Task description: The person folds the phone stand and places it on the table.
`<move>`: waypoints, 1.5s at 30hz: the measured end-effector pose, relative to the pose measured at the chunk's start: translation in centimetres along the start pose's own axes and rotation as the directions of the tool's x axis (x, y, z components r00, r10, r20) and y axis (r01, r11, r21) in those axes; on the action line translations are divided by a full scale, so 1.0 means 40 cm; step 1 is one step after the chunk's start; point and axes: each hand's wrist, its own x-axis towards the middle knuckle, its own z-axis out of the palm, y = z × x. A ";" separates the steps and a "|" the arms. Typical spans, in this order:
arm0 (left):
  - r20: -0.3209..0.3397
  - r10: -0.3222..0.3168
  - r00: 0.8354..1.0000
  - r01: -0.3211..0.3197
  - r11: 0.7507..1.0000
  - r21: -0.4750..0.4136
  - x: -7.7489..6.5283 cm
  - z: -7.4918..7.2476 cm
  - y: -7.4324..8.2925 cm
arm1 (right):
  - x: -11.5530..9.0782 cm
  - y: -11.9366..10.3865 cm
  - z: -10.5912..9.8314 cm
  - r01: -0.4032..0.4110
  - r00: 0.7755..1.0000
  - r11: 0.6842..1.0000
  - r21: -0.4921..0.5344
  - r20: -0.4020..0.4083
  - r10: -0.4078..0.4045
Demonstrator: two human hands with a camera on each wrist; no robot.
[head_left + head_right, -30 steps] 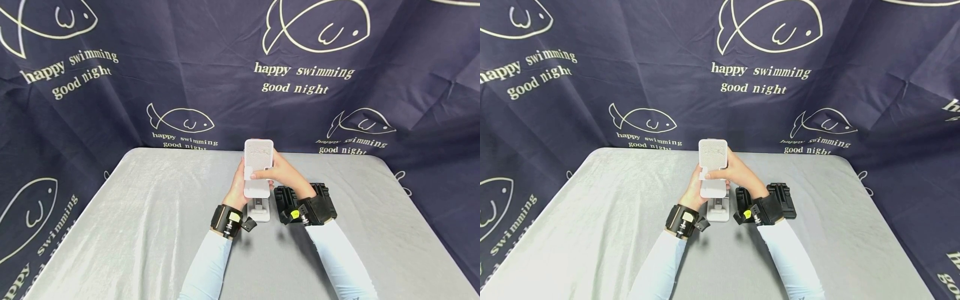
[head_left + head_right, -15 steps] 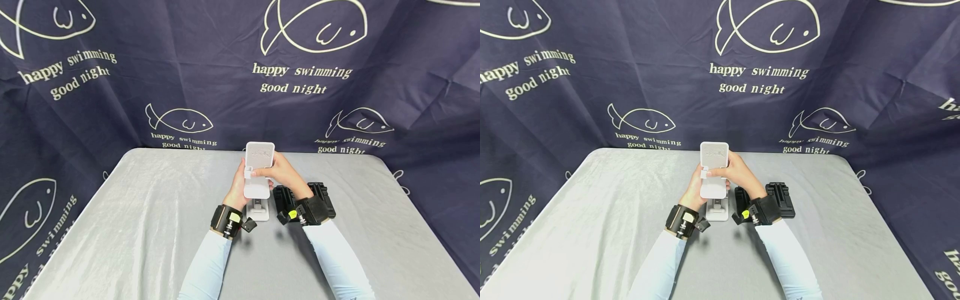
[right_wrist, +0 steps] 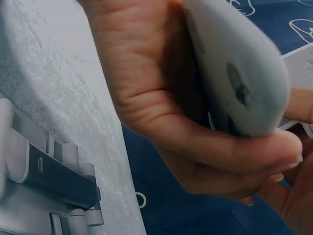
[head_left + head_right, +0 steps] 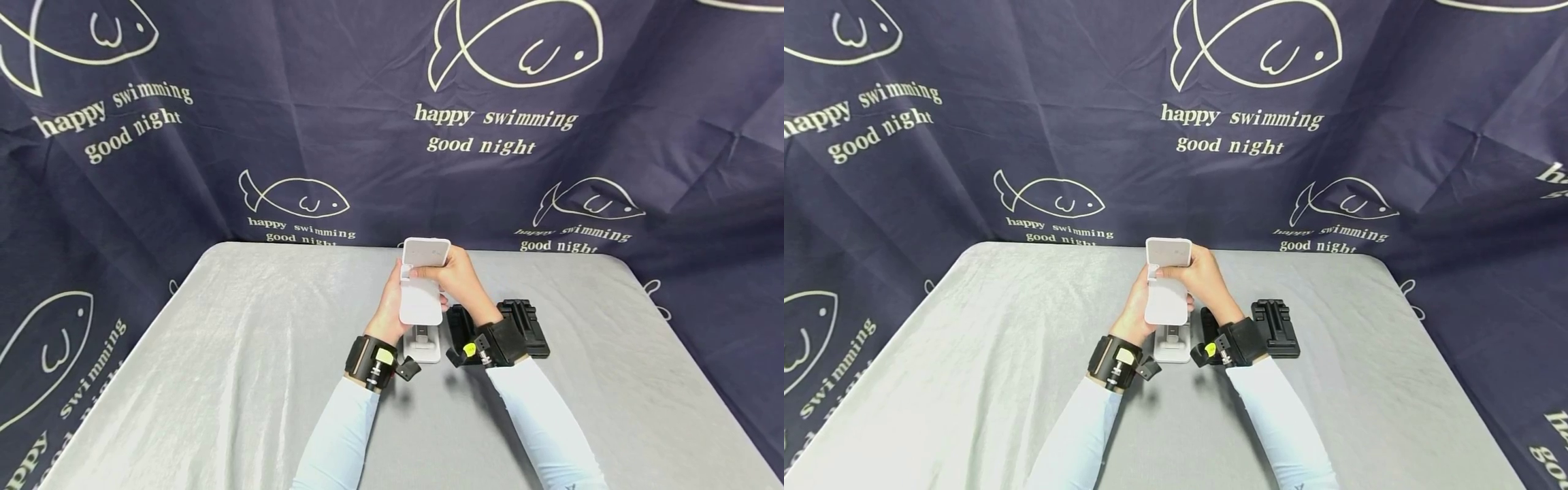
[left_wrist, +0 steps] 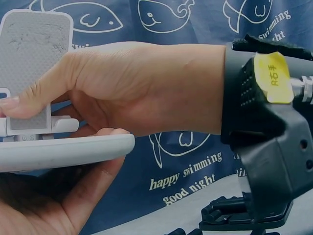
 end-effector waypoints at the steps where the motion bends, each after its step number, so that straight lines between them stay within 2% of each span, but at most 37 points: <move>1: 0.007 0.003 1.000 -0.003 1.000 -0.001 0.000 -0.001 -0.001 | -0.004 -0.011 0.000 0.007 1.000 1.000 -0.012 -0.006 -0.007; 6: 0.029 -0.004 1.000 0.005 1.000 -0.016 0.005 -0.005 -0.005 | -0.023 -0.058 0.000 0.012 0.999 0.999 -0.042 -0.044 -0.014; 9: 0.025 -0.015 1.000 0.015 0.999 -0.029 0.008 -0.005 -0.007 | -0.025 -0.060 0.002 0.006 0.998 0.999 -0.043 -0.058 -0.008; 16: 0.034 -0.020 0.999 0.021 0.999 -0.030 0.010 -0.006 -0.009 | 0.005 0.020 -0.005 0.023 1.000 1.000 0.015 -0.017 -0.023; 21: 0.069 -0.012 0.998 0.013 1.000 -0.023 0.008 -0.004 -0.010 | 0.001 0.018 -0.039 0.105 0.992 0.990 0.090 0.060 -0.110; 25: 0.046 -0.013 0.999 0.014 0.999 -0.032 0.009 -0.004 -0.010 | -0.002 -0.011 -0.076 0.197 0.976 0.974 0.117 0.073 -0.206; 27: 0.037 -0.017 0.999 0.018 0.999 -0.028 0.010 -0.006 -0.010 | -0.002 -0.036 -0.090 0.246 0.967 0.968 0.049 0.056 -0.249; 29: 0.042 -0.019 0.999 0.020 1.000 -0.021 0.011 -0.007 -0.010 | 0.000 -0.066 -0.099 0.292 0.956 0.954 -0.069 0.057 -0.289; 31: 0.060 -0.021 0.998 0.022 1.000 -0.015 0.012 -0.009 -0.009 | 0.005 -0.095 -0.100 0.325 0.946 0.922 -0.212 0.074 -0.316; 33: 0.068 -0.027 0.997 0.028 1.000 -0.012 0.013 -0.010 -0.009 | 0.012 -0.119 -0.096 0.351 0.936 0.872 -0.341 0.115 -0.332; 37: 0.049 -0.050 0.998 0.051 0.999 -0.009 0.015 -0.010 -0.011 | 0.021 -0.152 -0.080 0.338 0.941 0.773 -0.537 0.221 -0.258; 39: 0.046 -0.053 0.998 0.054 0.999 -0.008 0.016 -0.010 -0.012 | 0.024 -0.160 -0.072 0.324 0.943 0.738 -0.592 0.269 -0.198; 42: 0.075 -0.049 0.996 0.050 0.999 -0.016 0.018 -0.013 -0.014 | 0.024 -0.164 -0.064 0.304 0.939 0.713 -0.632 0.325 -0.112; 45: 0.107 -0.047 0.993 0.051 0.998 -0.028 0.019 -0.015 -0.013 | 0.022 -0.165 -0.058 0.293 0.932 0.709 -0.642 0.358 -0.062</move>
